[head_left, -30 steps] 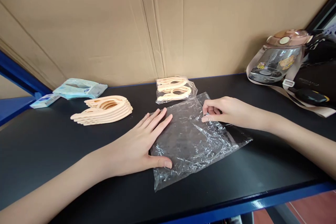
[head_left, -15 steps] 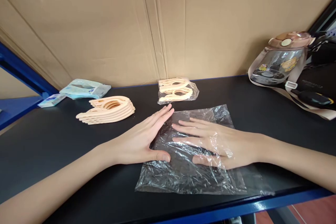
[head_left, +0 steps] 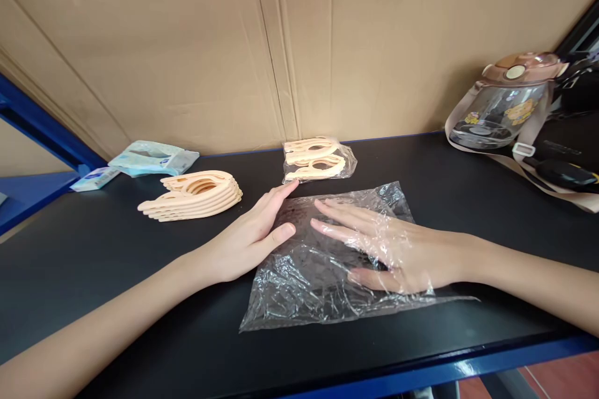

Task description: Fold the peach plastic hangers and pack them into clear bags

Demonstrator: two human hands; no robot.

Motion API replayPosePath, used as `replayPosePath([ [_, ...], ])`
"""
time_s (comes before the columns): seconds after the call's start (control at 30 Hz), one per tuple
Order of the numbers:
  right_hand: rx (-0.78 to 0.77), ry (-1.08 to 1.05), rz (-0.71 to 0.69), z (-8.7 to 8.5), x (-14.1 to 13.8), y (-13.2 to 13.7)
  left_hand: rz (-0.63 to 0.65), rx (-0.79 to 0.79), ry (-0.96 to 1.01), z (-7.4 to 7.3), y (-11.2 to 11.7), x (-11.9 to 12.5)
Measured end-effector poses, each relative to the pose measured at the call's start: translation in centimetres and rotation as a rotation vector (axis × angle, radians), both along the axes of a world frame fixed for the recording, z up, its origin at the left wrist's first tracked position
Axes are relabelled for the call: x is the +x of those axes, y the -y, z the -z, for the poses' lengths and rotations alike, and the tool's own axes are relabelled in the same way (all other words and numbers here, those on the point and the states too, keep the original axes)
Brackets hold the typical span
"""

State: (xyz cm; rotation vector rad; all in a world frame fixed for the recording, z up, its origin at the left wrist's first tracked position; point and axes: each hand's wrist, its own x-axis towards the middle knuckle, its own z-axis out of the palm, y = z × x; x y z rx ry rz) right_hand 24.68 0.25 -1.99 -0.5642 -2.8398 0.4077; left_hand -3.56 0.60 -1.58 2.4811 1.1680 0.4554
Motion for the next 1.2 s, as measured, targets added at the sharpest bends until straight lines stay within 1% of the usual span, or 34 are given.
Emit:
replayPosePath([
  [0.1,0.091,-0.041,0.071,0.0,0.2,-0.7,-0.025,0.029,-0.020,-0.4,-0.2,0.0],
  [0.17,0.139,-0.058,0.141,-0.3,0.5,-1.2,-0.047,0.048,-0.036,-0.7,-0.2,0.0],
  [0.23,0.179,-0.048,0.244,-0.9,1.0,-1.6,-0.059,0.056,-0.054,-0.8,-0.3,-0.1],
  [0.33,0.231,-0.079,0.432,-1.9,1.6,-2.0,-0.047,0.073,-0.081,-0.5,-0.5,-0.2],
  [0.43,0.218,-0.190,0.589,-2.6,2.2,-2.3,-0.015,0.099,-0.124,-0.1,-0.6,-0.4],
  [0.5,0.192,-0.270,0.648,-2.8,2.5,-2.3,0.000,0.127,-0.145,-0.2,-0.6,-0.5],
  [0.57,0.182,-0.337,0.667,-2.9,2.6,-2.3,0.013,0.185,-0.163,-0.7,-0.5,-0.4],
  [0.6,0.182,-0.357,0.667,-2.8,2.6,-2.3,0.016,0.227,-0.172,-1.3,-0.4,-0.3],
  [0.7,0.186,-0.374,0.645,-2.7,2.6,-2.1,-0.025,0.366,-0.156,-3.6,-0.4,-0.6],
  [0.73,0.191,-0.370,0.630,-2.7,2.5,-2.1,-0.062,0.390,-0.131,-4.5,-0.6,-1.0],
  [0.8,0.214,-0.352,0.595,-2.7,2.5,-1.9,-0.168,0.330,-0.141,-6.3,-1.1,-2.7],
  [0.87,0.247,-0.328,0.565,-2.8,2.3,-1.8,-0.260,0.212,-0.216,-7.6,-1.9,-5.4],
  [0.93,0.281,-0.305,0.546,-3.0,2.2,-1.7,-0.340,0.114,-0.298,-8.3,-2.8,-8.5],
  [0.97,0.300,-0.299,0.535,-3.1,2.0,-1.7,-0.367,0.053,-0.343,-8.4,-3.2,-10.0],
  [1.0,0.319,-0.294,0.523,-3.1,1.9,-1.6,-0.402,0.033,-0.362,-8.4,-3.6,-11.4],
  [1.03,0.339,-0.287,0.511,-3.2,1.8,-1.6,-0.414,0.029,-0.368,-8.4,-3.9,-12.6],
  [1.07,0.358,-0.281,0.498,-3.3,1.7,-1.5,-0.399,0.023,-0.368,-8.3,-4.2,-13.5],
  [1.13,0.388,-0.274,0.478,-3.3,1.6,-1.5,-0.369,0.040,-0.361,-8.0,-4.5,-14.8],
  [1.2,0.400,-0.273,0.469,-3.4,1.6,-1.4,-0.358,0.047,-0.366,-7.7,-4.8,-15.4],
])
